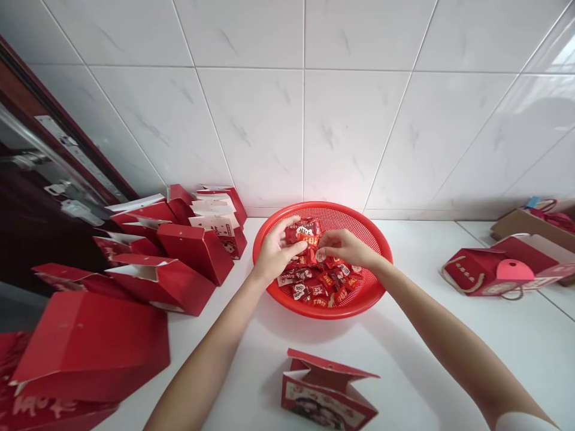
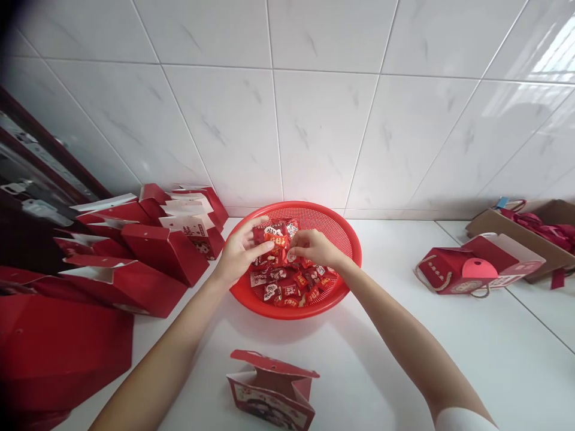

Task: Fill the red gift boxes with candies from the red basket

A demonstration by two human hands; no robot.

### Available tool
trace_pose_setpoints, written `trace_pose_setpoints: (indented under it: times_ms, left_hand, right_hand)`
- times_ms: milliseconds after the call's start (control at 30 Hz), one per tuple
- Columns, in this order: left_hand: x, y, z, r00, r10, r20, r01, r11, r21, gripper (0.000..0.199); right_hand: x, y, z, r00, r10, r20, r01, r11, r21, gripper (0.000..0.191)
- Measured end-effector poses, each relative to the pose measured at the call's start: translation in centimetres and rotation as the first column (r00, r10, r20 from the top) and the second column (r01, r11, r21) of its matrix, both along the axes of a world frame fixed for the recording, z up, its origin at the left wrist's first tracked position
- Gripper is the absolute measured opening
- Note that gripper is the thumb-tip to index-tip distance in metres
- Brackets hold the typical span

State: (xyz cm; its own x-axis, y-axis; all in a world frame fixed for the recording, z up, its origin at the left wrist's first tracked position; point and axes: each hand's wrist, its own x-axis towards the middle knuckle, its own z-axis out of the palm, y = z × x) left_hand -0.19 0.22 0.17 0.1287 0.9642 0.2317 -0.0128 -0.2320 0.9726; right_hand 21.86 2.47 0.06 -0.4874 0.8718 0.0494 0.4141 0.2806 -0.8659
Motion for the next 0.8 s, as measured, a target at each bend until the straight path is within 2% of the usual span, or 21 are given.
trace_pose_setpoints:
  times_ms: [100,233,367,467,600,700,800]
  left_hand:
    - [0.0,0.1,-0.2,0.999,0.025,0.028,-0.024,1.0,-0.014,0.063]
    - [0.1,0.3,-0.4,0.996,0.065,0.061,-0.064,0.998,-0.012,0.066]
    - [0.1,0.3,-0.4,0.996,0.07,0.046,-0.069,0.997,-0.021,0.066]
    - [0.0,0.1,-0.3,0.997,0.072,0.004,-0.072,0.997,-0.025,0.066]
    - [0.0,-0.1,-0.1,0.999,-0.006,-0.042,0.003,0.998,-0.056,0.069]
    - [0.0,-0.2,-0.1,0.993,-0.086,-0.086,0.079,0.994,-0.077,0.072]
    - [-0.1,-0.2,-0.2,0.983,-0.136,-0.123,0.129,0.99,-0.061,0.074]
  right_hand:
    - [0.4,0.0,0.0,0.984,-0.097,-0.15,0.081,0.991,-0.109,0.015]
    - [0.7,-0.7,0.8,0.951,-0.152,-0.27,0.128,0.986,-0.106,0.024]
    - [0.8,-1.0,1.2,0.914,-0.159,-0.372,0.155,0.987,-0.04,0.033]
    - [0.9,-0.9,1.0,0.875,-0.213,-0.435,0.25,0.968,0.031,0.038]
    - [0.9,-0.9,0.9,0.801,-0.239,-0.548,0.331,0.941,0.074,0.042]
    - [0.6,-1.3,1.1,0.83,-0.165,-0.532,0.26,0.959,0.109,0.038]
    - [0.3,-1.6,1.2,0.901,-0.109,-0.42,0.205,0.96,0.191,0.03]
